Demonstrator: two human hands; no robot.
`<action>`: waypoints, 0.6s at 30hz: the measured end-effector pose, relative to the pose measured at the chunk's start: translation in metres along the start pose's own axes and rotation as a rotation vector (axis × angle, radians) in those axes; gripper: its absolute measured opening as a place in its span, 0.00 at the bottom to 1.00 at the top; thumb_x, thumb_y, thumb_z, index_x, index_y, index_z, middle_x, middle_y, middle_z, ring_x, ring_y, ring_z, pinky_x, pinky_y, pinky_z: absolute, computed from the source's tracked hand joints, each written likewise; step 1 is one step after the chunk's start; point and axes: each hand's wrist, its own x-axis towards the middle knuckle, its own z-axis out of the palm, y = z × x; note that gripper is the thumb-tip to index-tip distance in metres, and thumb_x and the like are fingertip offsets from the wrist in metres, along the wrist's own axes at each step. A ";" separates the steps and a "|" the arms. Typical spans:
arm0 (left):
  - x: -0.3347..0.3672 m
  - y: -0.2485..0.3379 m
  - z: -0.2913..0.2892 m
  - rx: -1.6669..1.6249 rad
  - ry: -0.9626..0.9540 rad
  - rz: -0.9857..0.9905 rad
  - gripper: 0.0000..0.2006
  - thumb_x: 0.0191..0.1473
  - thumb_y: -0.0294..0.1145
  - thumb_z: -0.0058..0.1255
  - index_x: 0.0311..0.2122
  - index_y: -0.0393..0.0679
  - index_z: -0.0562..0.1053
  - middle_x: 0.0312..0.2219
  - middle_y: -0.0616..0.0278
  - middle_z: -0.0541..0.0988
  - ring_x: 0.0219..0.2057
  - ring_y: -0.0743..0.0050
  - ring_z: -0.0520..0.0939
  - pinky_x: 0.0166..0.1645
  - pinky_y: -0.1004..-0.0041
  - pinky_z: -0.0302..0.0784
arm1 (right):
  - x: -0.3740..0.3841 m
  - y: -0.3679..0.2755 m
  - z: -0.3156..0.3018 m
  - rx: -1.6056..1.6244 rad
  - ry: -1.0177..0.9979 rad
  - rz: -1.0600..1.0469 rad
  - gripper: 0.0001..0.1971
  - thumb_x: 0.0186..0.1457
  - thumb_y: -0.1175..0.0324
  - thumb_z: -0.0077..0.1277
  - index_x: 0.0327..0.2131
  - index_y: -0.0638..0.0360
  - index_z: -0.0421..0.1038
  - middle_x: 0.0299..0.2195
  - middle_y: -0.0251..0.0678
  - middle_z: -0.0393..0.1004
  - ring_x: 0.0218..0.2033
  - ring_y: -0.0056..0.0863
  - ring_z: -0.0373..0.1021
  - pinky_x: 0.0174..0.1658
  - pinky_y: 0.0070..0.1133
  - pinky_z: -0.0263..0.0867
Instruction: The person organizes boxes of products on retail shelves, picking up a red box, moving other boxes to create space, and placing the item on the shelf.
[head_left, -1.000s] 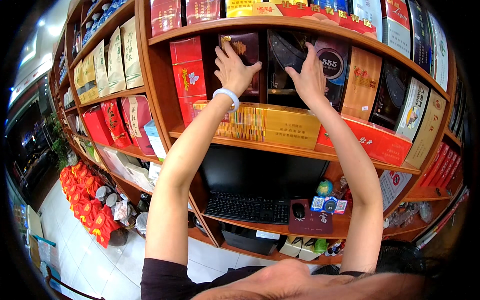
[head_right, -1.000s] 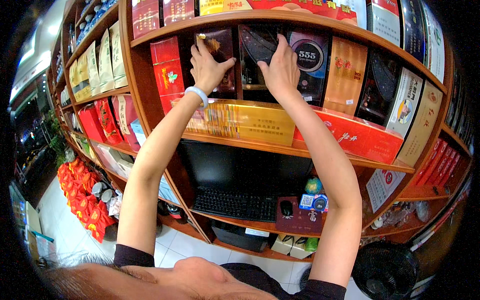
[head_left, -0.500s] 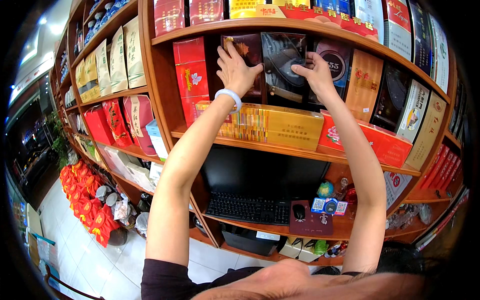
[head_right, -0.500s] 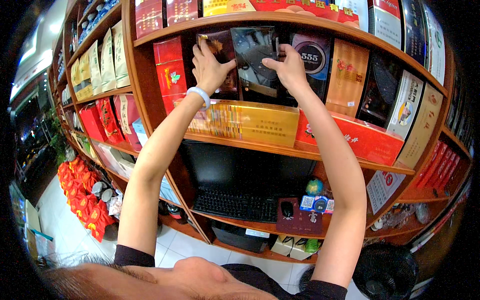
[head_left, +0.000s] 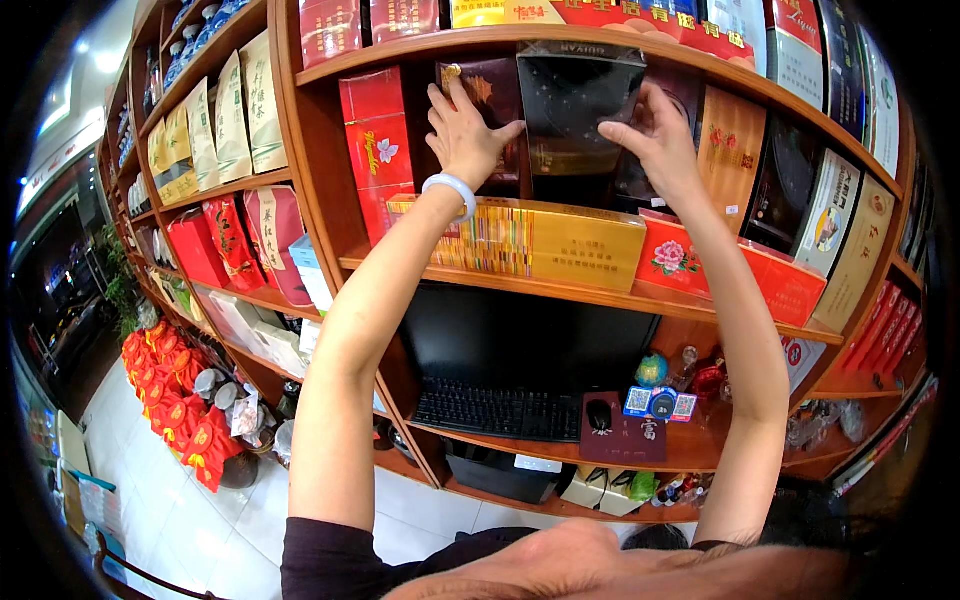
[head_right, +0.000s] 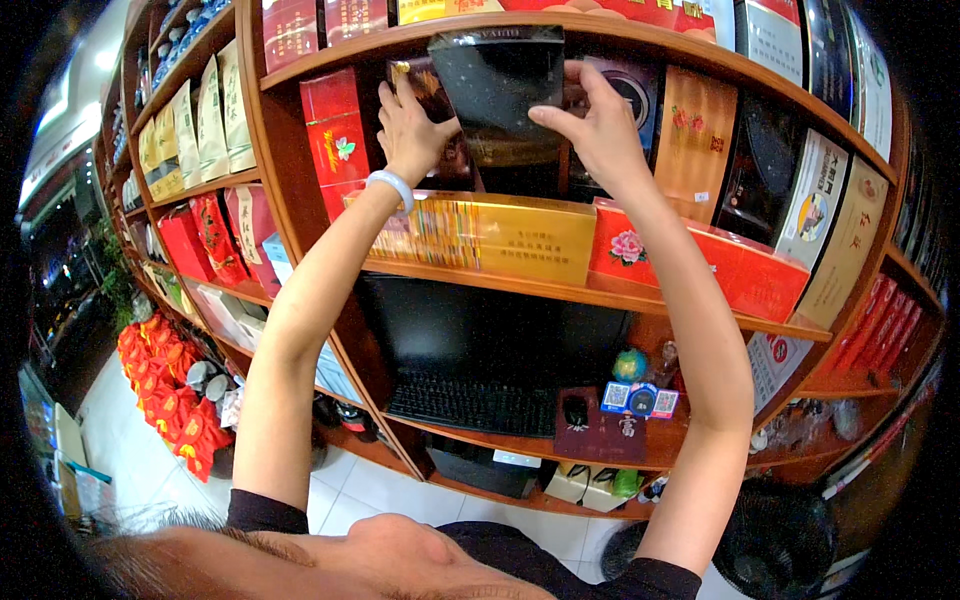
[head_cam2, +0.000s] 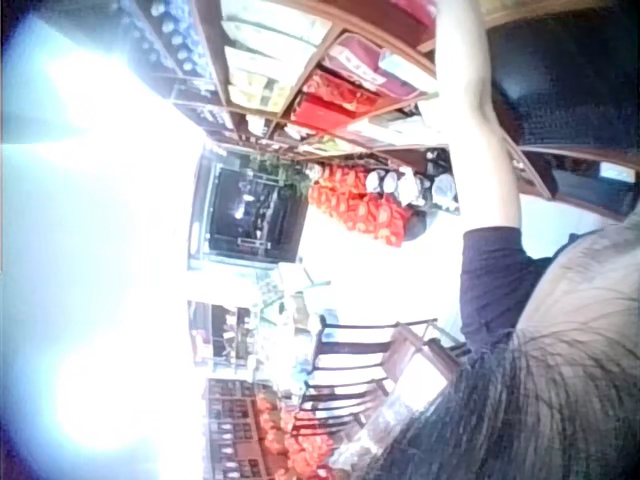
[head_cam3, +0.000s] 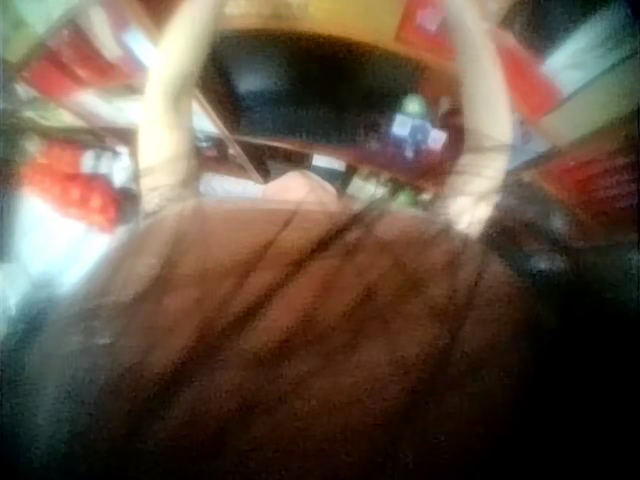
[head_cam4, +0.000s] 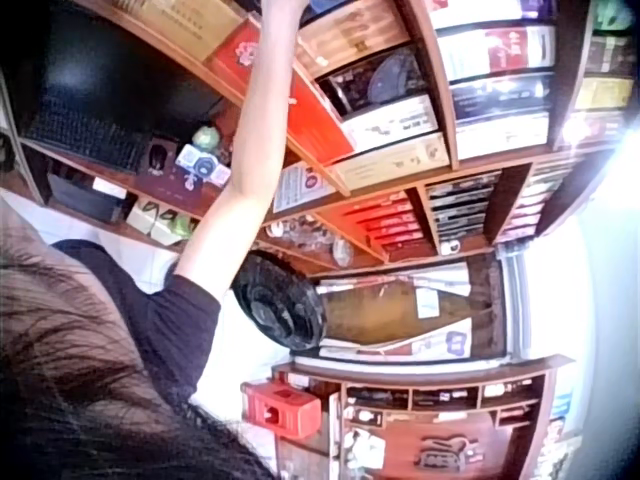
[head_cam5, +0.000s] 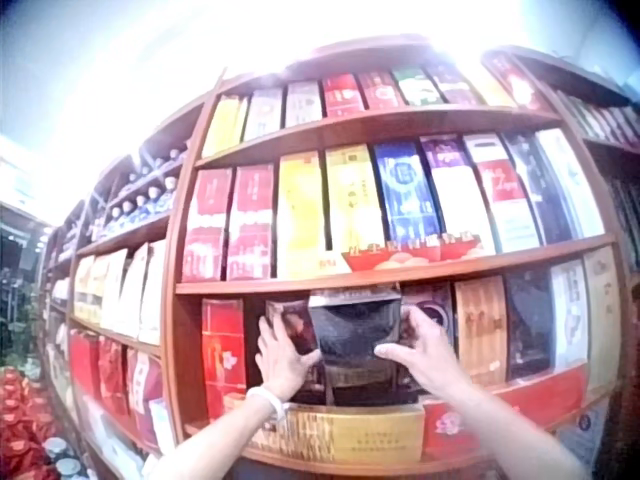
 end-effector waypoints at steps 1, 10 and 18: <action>0.000 -0.002 -0.001 -0.001 0.010 0.013 0.49 0.35 0.47 0.63 0.56 0.38 0.47 0.57 0.38 0.46 0.54 0.38 0.56 0.49 0.47 0.59 | -0.001 -0.014 -0.001 -0.070 0.043 -0.082 0.23 0.43 0.67 0.58 0.43 0.65 0.64 0.34 0.37 0.72 0.34 0.22 0.69 0.39 0.19 0.65; -0.002 -0.009 0.001 0.007 0.055 0.048 0.48 0.34 0.51 0.62 0.55 0.36 0.50 0.56 0.37 0.47 0.52 0.37 0.58 0.49 0.48 0.59 | -0.014 -0.080 -0.027 -0.017 0.090 -0.163 0.18 0.46 0.77 0.55 0.42 0.65 0.64 0.37 0.36 0.71 0.39 0.22 0.67 0.44 0.18 0.63; 0.001 -0.015 -0.008 -0.213 0.242 0.184 0.42 0.38 0.51 0.58 0.52 0.32 0.56 0.54 0.36 0.53 0.52 0.39 0.59 0.55 0.57 0.55 | -0.020 -0.112 -0.052 -0.235 0.406 -0.405 0.24 0.48 0.66 0.55 0.47 0.65 0.61 0.41 0.37 0.70 0.42 0.27 0.67 0.48 0.21 0.61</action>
